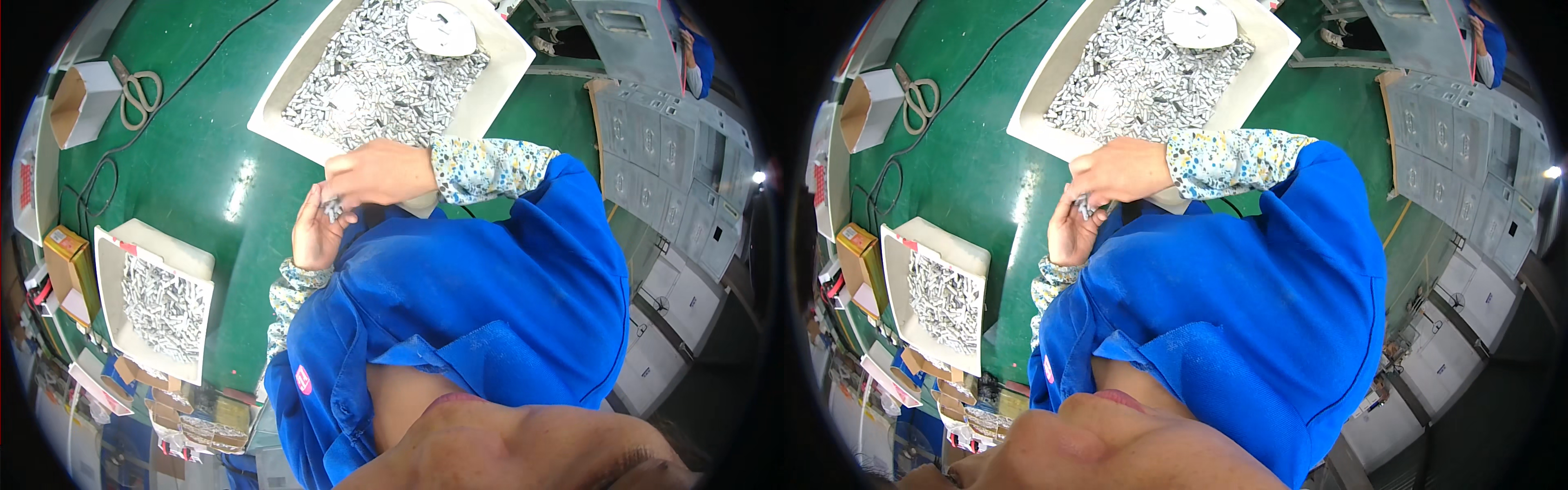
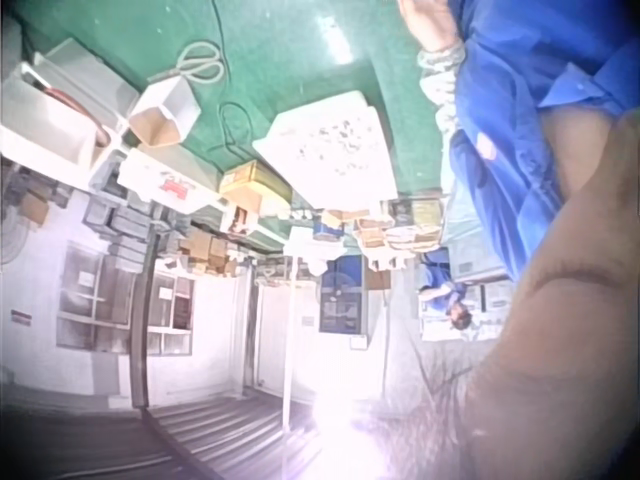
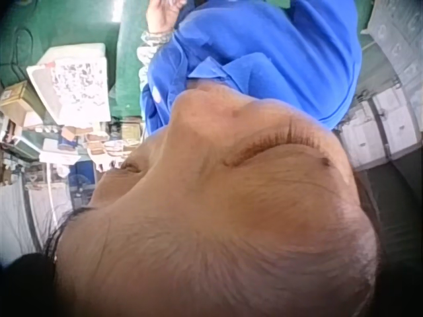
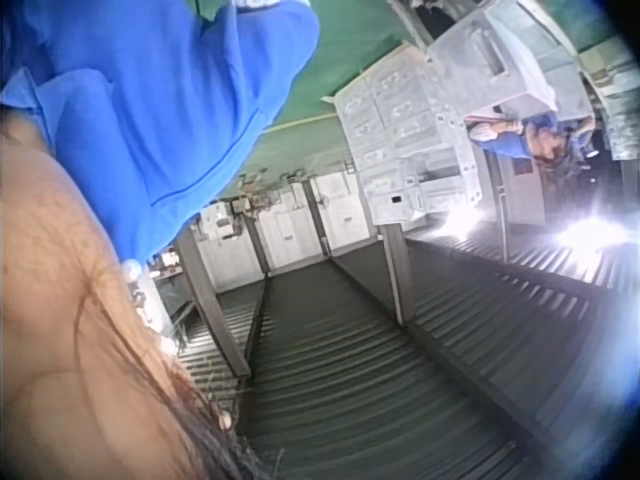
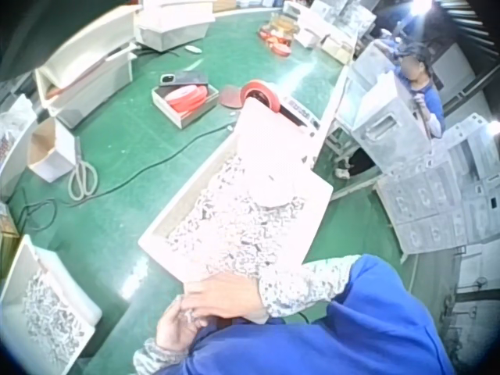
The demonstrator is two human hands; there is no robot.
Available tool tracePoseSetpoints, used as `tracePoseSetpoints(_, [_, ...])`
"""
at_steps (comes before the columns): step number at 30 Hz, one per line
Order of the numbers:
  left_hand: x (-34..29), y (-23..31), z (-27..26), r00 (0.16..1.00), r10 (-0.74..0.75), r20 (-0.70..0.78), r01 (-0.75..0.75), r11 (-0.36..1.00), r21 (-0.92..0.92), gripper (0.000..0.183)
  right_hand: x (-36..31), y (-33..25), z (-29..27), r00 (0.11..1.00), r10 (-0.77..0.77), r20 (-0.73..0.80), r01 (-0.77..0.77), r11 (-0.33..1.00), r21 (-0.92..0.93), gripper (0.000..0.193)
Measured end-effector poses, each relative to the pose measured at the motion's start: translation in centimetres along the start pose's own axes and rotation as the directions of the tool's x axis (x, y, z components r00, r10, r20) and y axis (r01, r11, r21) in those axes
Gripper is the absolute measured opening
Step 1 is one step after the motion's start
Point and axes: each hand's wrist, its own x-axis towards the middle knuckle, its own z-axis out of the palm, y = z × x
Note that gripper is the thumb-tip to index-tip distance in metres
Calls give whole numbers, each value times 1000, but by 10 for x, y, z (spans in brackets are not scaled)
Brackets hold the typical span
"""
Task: The person sorts small metal components by hand from a large plastic tray into various sorting bins.
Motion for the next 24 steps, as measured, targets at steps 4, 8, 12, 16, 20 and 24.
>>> tracePoseSetpoints(4, [6,-4,-12,995,-45,91,42,999,29,22,0,34,-10,969,191,-157,-183,981,62,10])
tracePoseSetpoints(8, [6,-1,-16,984,-35,173,36,999,-4,20,-1,88,6,847,531,14,-478,773,-417,20])
tracePoseSetpoints(12, [5,3,-12,980,-1,197,-2,1000,19,21,15,102,41,877,472,88,-441,864,-242,45])
tracePoseSetpoints(16, [2,4,-7,989,33,142,-40,998,44,21,23,104,9,935,353,-45,-342,926,158,55])
tracePoseSetpoints(20, [3,5,-11,984,44,171,-54,997,57,21,28,132,-21,879,349,-326,-459,807,-372,24])
tracePoseSetpoints(24, [4,6,-8,986,48,157,-58,996,61,21,35,148,-25,951,66,-301,-273,631,-726,8])
